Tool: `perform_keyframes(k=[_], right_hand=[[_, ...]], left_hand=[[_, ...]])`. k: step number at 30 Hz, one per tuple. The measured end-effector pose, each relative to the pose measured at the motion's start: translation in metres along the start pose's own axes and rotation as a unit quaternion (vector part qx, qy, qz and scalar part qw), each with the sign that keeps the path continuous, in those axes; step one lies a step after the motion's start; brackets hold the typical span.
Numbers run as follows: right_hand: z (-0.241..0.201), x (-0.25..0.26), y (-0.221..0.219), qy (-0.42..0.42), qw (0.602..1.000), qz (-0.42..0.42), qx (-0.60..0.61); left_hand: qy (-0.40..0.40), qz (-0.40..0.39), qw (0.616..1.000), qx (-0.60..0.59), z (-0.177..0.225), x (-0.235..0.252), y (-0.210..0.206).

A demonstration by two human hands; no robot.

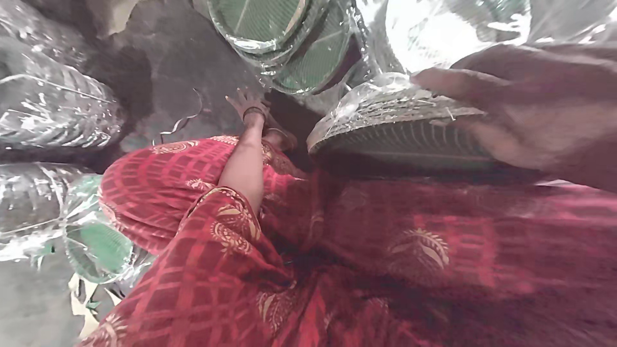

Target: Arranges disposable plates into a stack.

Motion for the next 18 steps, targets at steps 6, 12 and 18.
perform_keyframes(k=[6, 12, 18], right_hand=[[-0.048, 0.017, 0.040, -0.199, 0.957, -0.210, -0.017], [0.032, -0.018, -0.026, 0.058, 0.992, 0.108, 0.014], [0.029, -0.020, -0.022, 0.058, 0.992, 0.114, 0.009]], left_hand=[[0.024, -0.032, 0.998, -0.054, 0.000, 0.001, 0.007], [0.038, -0.013, 0.997, -0.070, -0.001, 0.006, 0.000], [-0.029, -0.006, 1.000, 0.003, 0.009, -0.005, -0.023]])
Point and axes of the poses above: each hand's wrist, its own x-axis towards the middle knuckle, its own y-axis out of the back of the hand, z = x × y, the point moved 2 cm from there along x, towards the middle knuckle, and after that the axes turned 1 degree about y, right-handed, at the moved point
